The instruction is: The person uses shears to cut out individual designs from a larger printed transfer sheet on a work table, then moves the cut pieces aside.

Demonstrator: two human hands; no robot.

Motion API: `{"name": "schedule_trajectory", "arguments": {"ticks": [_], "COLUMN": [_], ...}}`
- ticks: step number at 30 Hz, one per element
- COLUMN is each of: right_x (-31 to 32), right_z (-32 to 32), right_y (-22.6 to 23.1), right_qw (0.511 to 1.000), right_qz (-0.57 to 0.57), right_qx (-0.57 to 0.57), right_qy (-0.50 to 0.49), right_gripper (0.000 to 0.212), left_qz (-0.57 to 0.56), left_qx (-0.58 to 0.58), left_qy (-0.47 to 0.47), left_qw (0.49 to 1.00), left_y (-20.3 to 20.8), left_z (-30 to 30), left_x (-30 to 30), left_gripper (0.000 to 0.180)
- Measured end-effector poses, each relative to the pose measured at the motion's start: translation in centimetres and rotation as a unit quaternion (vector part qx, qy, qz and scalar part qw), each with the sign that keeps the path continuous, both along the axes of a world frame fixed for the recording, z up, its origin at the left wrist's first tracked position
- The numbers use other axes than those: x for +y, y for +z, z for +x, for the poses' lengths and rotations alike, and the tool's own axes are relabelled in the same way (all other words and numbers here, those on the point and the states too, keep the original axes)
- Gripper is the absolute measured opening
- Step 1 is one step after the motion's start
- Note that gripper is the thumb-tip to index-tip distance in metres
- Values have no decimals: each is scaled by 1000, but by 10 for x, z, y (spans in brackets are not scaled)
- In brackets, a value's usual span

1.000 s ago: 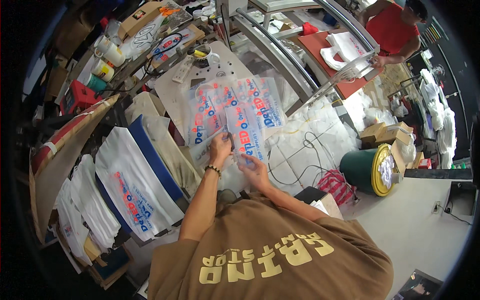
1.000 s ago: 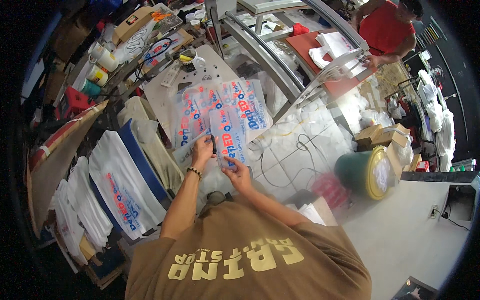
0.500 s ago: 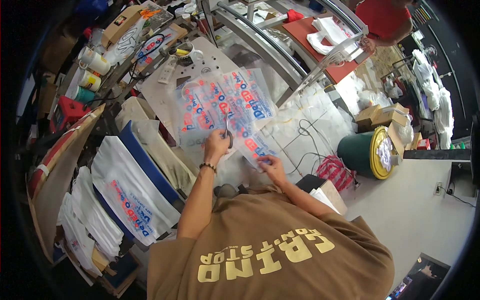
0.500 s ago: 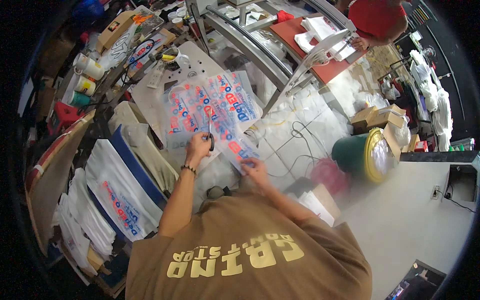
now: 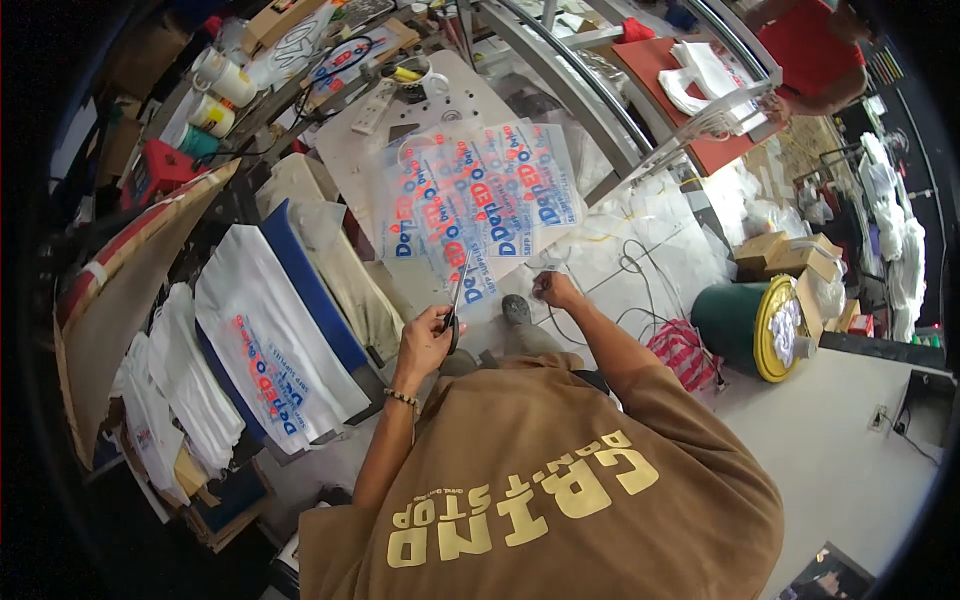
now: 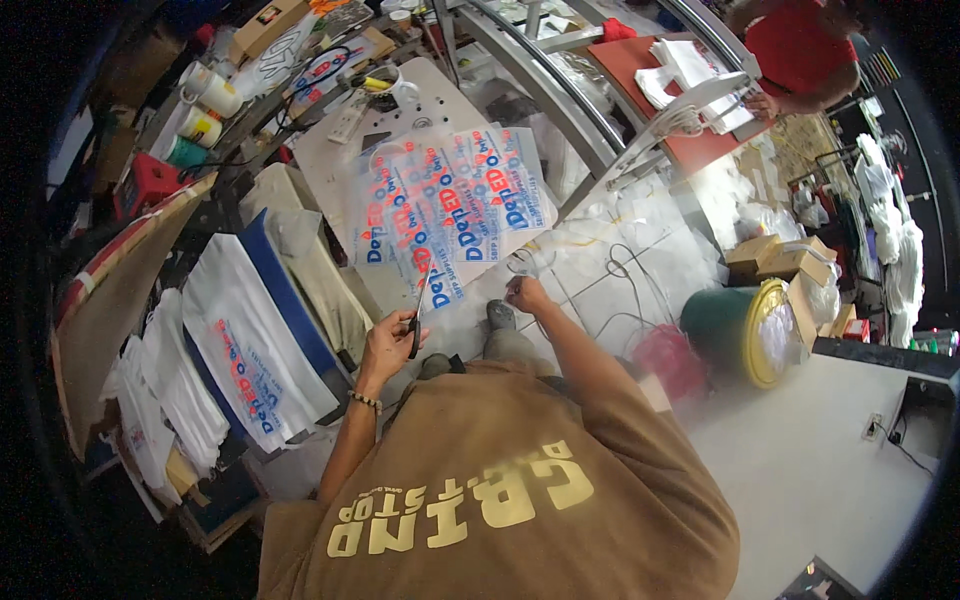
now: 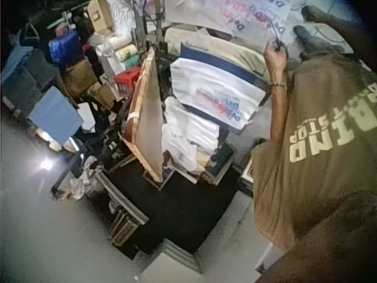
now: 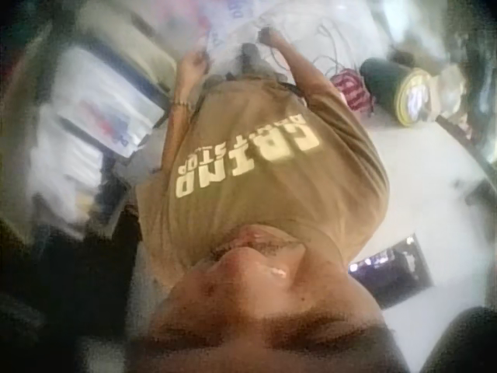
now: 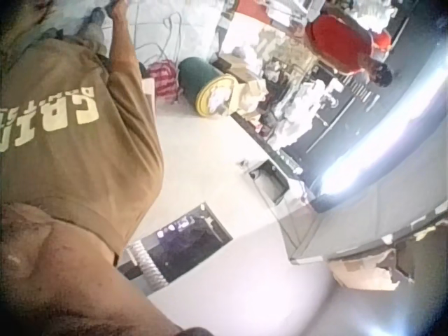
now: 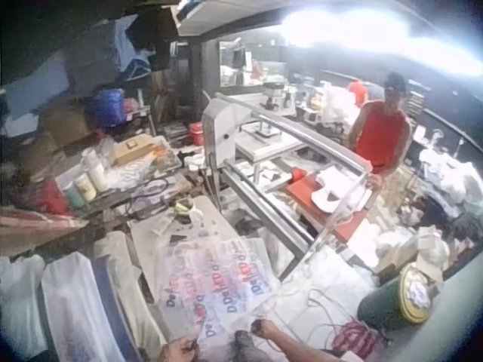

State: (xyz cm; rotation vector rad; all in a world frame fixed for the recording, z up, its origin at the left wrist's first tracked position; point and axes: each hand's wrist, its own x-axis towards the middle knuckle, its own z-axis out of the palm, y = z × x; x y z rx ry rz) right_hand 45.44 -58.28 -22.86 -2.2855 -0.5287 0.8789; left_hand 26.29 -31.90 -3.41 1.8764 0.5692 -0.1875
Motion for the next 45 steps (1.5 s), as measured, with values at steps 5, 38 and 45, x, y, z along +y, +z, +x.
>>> {"name": "schedule_trajectory", "arguments": {"ticks": [5,38,45], "right_x": [56,147,169], "right_z": [6,-84,-91], "right_y": [71,213,216], "right_qw": [951,892,872], "right_qz": [-195,321,346], "right_qx": [141,318,343], "right_qy": [192,-14,40], "right_gripper": [85,23,24], "left_qz": [93,7,62], "left_qx": [-36,-267,-316], "left_qy": [109,454,466], "left_qw": [989,850,824], "left_y": [0,43,55], "left_z": [-25,-41,-84], "left_x": [6,50,73], "left_gripper": [40,38,41]}}
